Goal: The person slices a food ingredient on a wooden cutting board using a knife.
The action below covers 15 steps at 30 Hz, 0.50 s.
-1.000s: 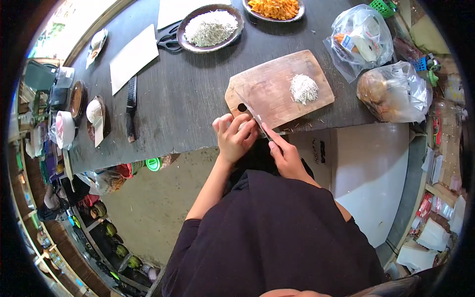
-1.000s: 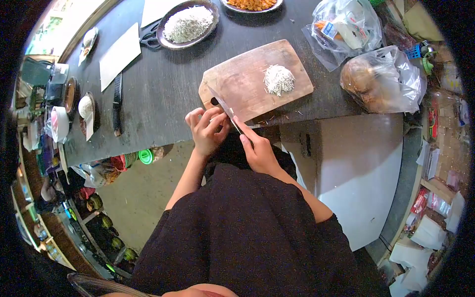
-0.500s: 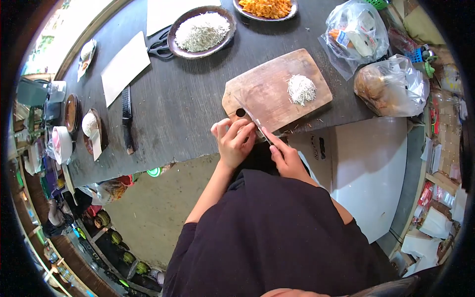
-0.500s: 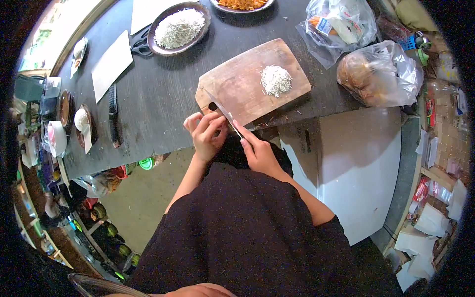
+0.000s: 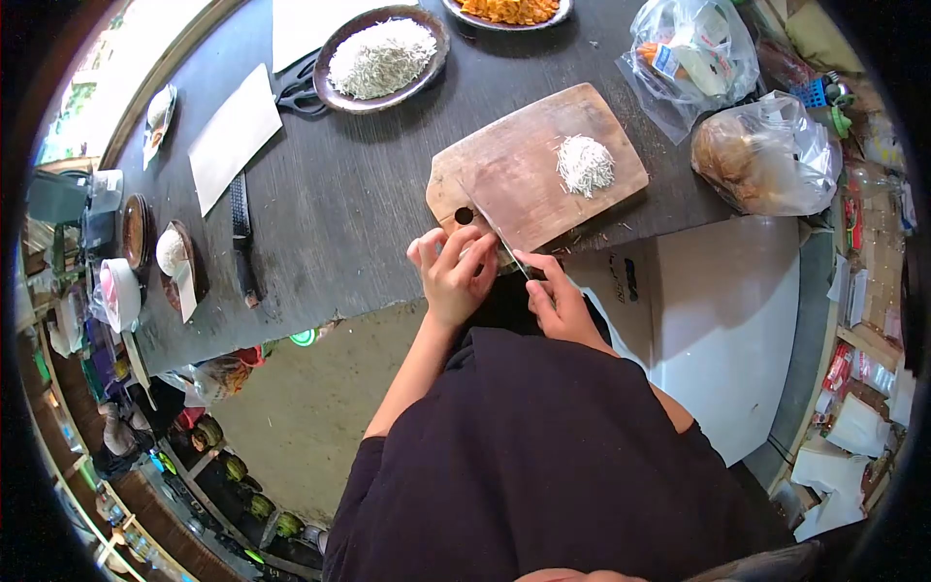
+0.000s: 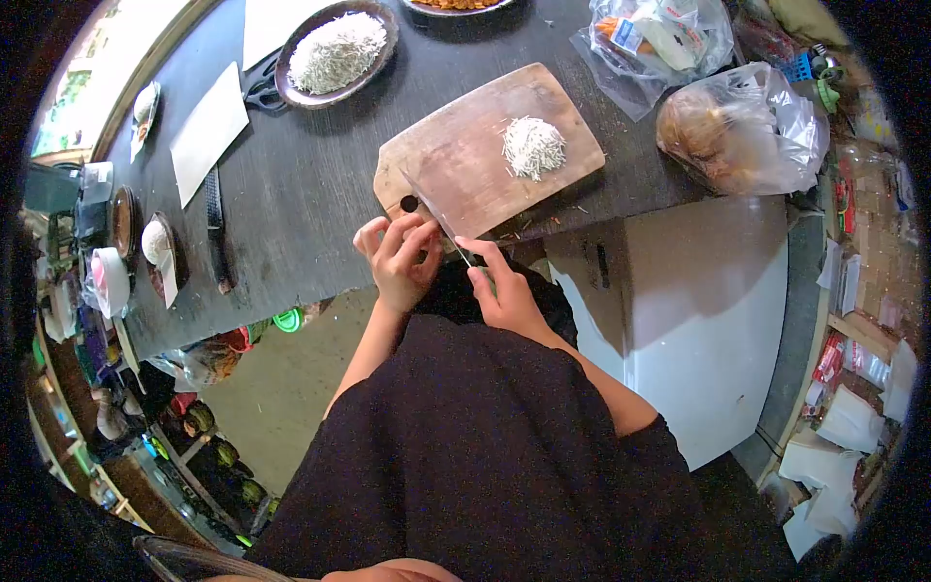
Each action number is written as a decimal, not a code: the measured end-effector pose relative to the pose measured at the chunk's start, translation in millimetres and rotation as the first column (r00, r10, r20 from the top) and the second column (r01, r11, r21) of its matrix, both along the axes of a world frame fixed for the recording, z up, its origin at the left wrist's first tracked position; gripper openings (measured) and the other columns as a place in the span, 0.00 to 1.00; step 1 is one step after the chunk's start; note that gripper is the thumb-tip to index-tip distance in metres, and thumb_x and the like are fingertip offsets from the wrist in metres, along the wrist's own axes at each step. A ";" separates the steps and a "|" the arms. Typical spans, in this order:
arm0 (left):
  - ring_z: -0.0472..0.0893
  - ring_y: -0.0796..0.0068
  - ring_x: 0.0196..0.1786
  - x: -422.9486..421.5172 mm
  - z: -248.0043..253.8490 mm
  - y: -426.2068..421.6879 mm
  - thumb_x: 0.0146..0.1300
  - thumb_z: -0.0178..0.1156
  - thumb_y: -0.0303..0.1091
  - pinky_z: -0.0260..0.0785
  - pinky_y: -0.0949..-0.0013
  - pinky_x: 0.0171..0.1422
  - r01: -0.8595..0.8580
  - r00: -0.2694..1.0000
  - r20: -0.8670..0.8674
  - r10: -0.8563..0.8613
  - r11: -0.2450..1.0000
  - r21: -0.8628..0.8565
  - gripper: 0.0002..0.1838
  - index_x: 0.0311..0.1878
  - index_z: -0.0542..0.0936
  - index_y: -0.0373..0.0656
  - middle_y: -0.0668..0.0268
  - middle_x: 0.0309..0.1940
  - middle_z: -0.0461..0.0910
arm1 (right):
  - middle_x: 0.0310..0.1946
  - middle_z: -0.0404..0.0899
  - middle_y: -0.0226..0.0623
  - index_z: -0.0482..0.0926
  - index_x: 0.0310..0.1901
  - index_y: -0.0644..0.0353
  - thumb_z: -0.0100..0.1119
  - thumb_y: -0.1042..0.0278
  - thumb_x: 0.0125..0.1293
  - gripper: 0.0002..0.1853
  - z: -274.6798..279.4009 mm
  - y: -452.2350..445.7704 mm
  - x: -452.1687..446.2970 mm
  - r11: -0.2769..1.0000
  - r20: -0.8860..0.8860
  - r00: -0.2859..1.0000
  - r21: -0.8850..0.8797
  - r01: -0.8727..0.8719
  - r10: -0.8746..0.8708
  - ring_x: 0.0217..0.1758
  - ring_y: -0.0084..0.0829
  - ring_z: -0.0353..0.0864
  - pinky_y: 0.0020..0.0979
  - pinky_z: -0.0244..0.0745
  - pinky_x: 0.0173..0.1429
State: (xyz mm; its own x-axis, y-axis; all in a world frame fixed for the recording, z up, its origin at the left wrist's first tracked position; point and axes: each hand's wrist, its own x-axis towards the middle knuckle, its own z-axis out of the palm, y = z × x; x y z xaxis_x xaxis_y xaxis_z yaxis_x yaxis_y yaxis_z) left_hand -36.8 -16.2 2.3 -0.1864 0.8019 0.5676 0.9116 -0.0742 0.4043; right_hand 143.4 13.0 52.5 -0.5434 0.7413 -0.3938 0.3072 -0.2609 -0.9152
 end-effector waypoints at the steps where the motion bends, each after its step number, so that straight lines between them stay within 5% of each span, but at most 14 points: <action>1: 0.72 0.67 0.50 -0.2 0.3 0.9 0.47 0.72 0.32 0.58 0.60 0.56 -0.001 1.000 0.005 0.001 1.000 -0.007 0.14 0.39 0.86 0.55 0.80 0.42 0.81 | 0.50 0.81 0.38 0.67 0.70 0.52 0.46 0.73 0.76 0.22 0.2 0.6 0.0 1.000 0.002 1.000 -0.003 0.003 -0.003 0.28 0.23 0.72 0.28 0.72 0.39; 7: 0.72 0.66 0.49 0.0 -1.4 1.3 0.46 0.73 0.33 0.57 0.60 0.56 0.007 1.000 0.020 -0.007 1.000 -0.010 0.13 0.38 0.86 0.55 0.79 0.42 0.81 | 0.47 0.79 0.35 0.67 0.68 0.50 0.46 0.73 0.76 0.21 10.6 0.1 -2.2 0.989 0.023 0.999 -0.146 0.029 -0.026 0.29 0.23 0.73 0.28 0.72 0.38; 15: 0.72 0.65 0.50 -1.1 -4.5 1.0 0.44 0.74 0.33 0.57 0.59 0.56 0.019 1.000 0.020 -0.018 1.000 -0.017 0.13 0.36 0.85 0.53 0.79 0.41 0.82 | 0.48 0.78 0.40 0.67 0.66 0.51 0.48 0.74 0.75 0.20 -6.5 -2.8 -7.7 0.997 -0.012 0.999 0.068 0.037 -0.036 0.31 0.35 0.79 0.32 0.73 0.40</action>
